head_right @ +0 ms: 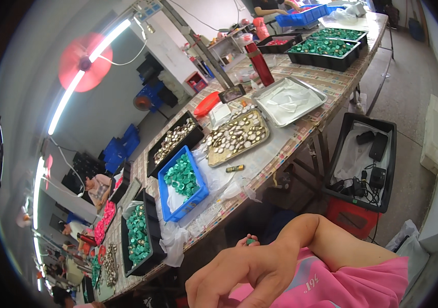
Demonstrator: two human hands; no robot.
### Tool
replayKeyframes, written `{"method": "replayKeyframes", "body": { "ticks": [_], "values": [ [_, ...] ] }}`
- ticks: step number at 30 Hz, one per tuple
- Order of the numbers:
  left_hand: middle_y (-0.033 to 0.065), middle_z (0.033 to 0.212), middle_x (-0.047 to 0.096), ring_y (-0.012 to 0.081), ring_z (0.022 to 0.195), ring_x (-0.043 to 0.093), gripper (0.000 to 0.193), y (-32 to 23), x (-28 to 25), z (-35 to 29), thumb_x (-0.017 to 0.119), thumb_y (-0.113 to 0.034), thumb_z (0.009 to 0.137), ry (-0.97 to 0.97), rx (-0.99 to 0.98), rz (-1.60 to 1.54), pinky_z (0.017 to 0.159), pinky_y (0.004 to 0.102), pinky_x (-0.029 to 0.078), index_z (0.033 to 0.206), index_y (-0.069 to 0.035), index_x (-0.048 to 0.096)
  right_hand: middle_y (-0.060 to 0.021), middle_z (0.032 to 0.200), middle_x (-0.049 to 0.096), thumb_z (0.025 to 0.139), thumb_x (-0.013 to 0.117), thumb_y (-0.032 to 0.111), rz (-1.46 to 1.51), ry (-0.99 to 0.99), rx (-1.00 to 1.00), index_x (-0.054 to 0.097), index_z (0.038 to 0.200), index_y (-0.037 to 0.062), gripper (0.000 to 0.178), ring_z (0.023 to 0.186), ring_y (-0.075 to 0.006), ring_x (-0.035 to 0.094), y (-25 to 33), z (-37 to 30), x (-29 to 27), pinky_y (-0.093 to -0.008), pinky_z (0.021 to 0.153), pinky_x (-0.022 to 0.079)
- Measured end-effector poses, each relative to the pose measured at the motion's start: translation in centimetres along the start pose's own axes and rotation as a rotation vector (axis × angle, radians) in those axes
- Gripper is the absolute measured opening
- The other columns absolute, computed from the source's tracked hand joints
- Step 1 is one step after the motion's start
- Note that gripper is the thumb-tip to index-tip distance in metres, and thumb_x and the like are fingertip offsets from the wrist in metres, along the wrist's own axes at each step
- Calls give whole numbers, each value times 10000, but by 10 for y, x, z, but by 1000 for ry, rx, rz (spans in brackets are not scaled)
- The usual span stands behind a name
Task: The person glues decorative gold caps onto green plastic bases by hand, applying glue from a bottle to each base and then attaching a cap.
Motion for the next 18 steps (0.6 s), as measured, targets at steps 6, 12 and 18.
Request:
{"method": "replayKeyframes", "body": {
  "ticks": [6,12,18],
  "values": [
    [25,642,457,146,557,409,190,5,-25,14,582,-256,884,93,-236,-14,533,268,375,881,-67,594,-148,889,603,859,656,104,130,72,-519,644,919,-37,154,726,-209,596,-7,16,22,-276,635,466],
    [39,728,526,127,570,432,138,-11,-20,1,579,-192,870,67,-31,-40,519,243,387,898,-57,590,-131,843,601,860,640,169,140,-40,-43,632,838,-19,190,696,-202,598,-16,18,11,-273,595,459],
    [76,863,582,128,606,479,95,-12,-15,-11,578,-112,858,32,57,-72,480,218,386,927,-46,573,-139,818,608,869,599,247,159,-58,-48,631,812,-18,274,668,-207,592,-25,12,25,-271,578,458]
  ]
}}
Point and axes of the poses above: each hand's wrist, its own z-axis towards the middle knuckle, its own x-axis out of the palm, y = z × x, the point moved 8 cm from there along z, towards the middle knuckle
